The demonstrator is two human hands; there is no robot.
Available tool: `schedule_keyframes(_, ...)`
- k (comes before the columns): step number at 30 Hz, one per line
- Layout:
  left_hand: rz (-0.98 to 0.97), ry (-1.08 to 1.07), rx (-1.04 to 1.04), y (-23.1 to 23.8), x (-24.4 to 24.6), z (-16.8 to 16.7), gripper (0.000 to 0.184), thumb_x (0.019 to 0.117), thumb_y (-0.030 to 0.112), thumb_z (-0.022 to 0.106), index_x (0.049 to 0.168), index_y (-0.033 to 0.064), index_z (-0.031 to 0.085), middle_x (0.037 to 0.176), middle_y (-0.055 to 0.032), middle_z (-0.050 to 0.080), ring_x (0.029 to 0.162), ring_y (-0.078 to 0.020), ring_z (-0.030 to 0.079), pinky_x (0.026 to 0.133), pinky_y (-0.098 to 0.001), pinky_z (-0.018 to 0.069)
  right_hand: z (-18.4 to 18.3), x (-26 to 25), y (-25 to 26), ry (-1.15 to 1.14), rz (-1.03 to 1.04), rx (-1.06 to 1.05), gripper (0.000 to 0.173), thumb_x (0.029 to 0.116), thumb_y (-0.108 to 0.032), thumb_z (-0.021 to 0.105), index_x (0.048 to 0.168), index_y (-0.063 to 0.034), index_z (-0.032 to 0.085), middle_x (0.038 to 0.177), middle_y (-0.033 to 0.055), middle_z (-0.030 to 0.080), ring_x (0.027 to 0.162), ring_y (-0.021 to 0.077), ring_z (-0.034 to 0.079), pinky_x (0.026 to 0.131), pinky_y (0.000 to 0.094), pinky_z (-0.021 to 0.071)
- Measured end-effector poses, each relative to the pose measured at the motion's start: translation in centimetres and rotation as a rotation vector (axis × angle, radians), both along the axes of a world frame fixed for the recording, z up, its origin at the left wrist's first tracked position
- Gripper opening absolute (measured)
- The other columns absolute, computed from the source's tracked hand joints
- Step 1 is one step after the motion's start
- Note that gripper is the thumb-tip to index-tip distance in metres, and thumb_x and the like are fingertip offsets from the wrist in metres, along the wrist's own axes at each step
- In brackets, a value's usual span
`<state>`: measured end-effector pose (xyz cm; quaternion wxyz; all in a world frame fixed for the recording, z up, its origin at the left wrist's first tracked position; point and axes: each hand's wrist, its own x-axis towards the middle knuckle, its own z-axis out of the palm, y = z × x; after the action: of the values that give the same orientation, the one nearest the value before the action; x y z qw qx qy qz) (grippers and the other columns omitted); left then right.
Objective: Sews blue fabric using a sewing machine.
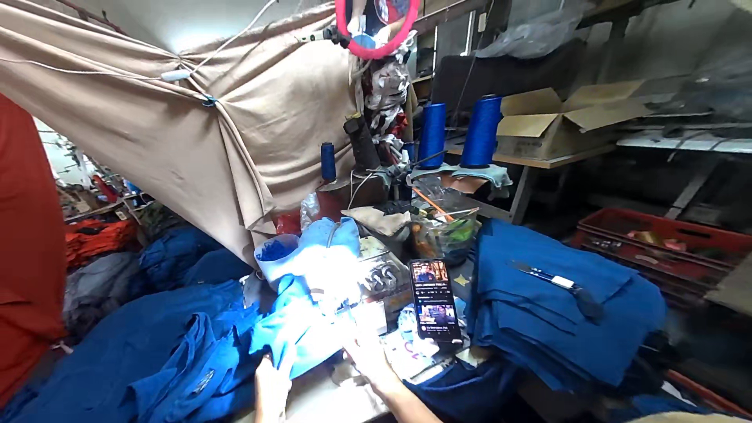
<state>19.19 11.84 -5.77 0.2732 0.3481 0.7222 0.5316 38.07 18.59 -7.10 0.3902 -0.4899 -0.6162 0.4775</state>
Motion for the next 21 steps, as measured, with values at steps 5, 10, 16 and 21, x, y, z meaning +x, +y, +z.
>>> schedule_keyframes(5, -0.006, 0.065, -0.057, 2.6, -1.3, 0.8, 0.036, 0.102, 0.014, 0.063, 0.129, -0.0076, 0.055, 0.095, -0.0187, 0.062, 0.065, -0.0181, 0.055, 0.057, -0.036, 0.0495, 0.6, -1.5, 1.7, 0.065, -0.038, -0.107, 0.026, 0.1026, -0.011, 0.057, 0.118, 0.0083, 0.064, 0.084, 0.0099, 0.065, 0.07, 0.0137, 0.06, 0.068, 0.0296, 0.0522)
schedule_keyframes(10, 0.005, 0.086, -0.106, 2.9, -1.2, 0.9, 0.037, 0.102, 0.013, 0.063, 0.13, -0.0099, 0.054, 0.099, -0.0227, 0.063, 0.07, -0.0231, 0.06, 0.063, -0.0401, 0.0537, -0.4, -1.4, 1.8, 0.101, -0.02, -0.07, 0.022, 0.1017, -0.009, 0.056, 0.112, 0.0081, 0.064, 0.078, 0.0066, 0.062, 0.066, 0.011, 0.057, 0.065, 0.0277, 0.0504)
schedule_keyframes(16, 0.016, 0.272, 0.004, 2.9, -0.6, 0.1, 0.044, 0.098, 0.016, 0.066, 0.127, -0.0162, 0.058, 0.116, -0.0319, 0.066, 0.111, -0.0387, 0.066, 0.102, -0.0522, 0.0488, 1.2, -1.2, 0.8, 0.088, -0.021, -0.064, 0.025, 0.1031, -0.012, 0.054, 0.117, 0.0074, 0.064, 0.084, 0.0078, 0.065, 0.069, 0.0113, 0.059, 0.066, 0.0268, 0.0513)
schedule_keyframes(21, 0.029, 0.323, -0.024, 2.5, 0.1, 0.0, 0.042, 0.0994, 0.015, 0.064, 0.126, -0.0168, 0.058, 0.116, -0.0331, 0.066, 0.114, -0.0413, 0.064, 0.104, -0.0536, 0.0469, -0.9, -1.4, 1.6, 0.126, -0.009, -0.068, 0.019, 0.1021, -0.009, 0.054, 0.107, 0.0073, 0.064, 0.073, 0.0046, 0.062, 0.061, 0.0098, 0.058, 0.062, 0.026, 0.0516)
